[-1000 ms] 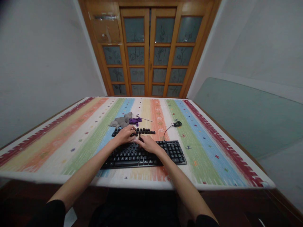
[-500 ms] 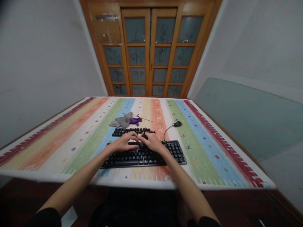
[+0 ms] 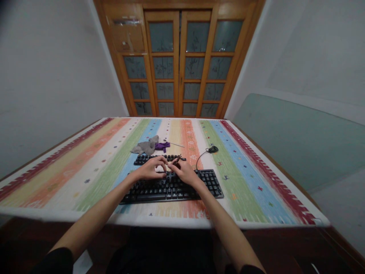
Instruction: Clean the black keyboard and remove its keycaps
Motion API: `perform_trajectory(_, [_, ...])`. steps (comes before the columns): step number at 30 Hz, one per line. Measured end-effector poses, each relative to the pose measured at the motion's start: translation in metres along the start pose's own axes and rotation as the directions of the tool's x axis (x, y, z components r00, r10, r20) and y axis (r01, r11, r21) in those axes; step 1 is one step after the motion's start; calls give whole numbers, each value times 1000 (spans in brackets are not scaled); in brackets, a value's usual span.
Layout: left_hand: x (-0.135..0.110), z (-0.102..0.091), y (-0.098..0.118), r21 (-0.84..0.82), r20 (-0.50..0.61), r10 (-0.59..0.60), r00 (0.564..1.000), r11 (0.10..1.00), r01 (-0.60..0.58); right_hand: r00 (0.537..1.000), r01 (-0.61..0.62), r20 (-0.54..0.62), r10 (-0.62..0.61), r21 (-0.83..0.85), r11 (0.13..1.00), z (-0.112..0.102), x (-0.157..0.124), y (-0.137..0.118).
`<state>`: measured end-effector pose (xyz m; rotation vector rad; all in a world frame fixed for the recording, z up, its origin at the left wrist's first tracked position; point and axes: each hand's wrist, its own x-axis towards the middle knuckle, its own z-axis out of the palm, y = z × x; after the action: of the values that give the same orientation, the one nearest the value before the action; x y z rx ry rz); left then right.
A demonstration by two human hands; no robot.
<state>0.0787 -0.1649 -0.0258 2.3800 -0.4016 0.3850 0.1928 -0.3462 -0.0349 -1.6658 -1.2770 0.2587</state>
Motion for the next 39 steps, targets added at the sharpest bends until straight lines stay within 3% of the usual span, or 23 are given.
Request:
perform_trajectory(6, [3,-2,-10,-117,-126,-106,986,989,92,985,-92,-127,117,184,979,-1,-15,11])
perform_trajectory(10, [6,-2,-19,13,-212,-82,974,996,87,994,-63,-87,69,73,995,-3,-25,10])
perform_trajectory(14, [11,1,-27,262,-163,-27,986,963,69,999,1,-37,-5,-96,995,-4,-30,6])
perform_trajectory(20, [18,7,-39,495,-74,-21,997,867,55,999,36,6,-36,-127,991,-1,-31,5])
perform_trajectory(27, [22,12,-49,581,-33,-50,998,812,60,1000,10,-24,-14,-147,989,6,-33,8])
perform_trajectory(32, [22,13,-50,634,-22,-65,998,771,64,998,53,52,-45,-179,982,13,-32,2])
perform_trajectory(39, [22,14,-48,647,-18,-67,998,760,63,983,110,175,-49,-355,928,15,-20,-5])
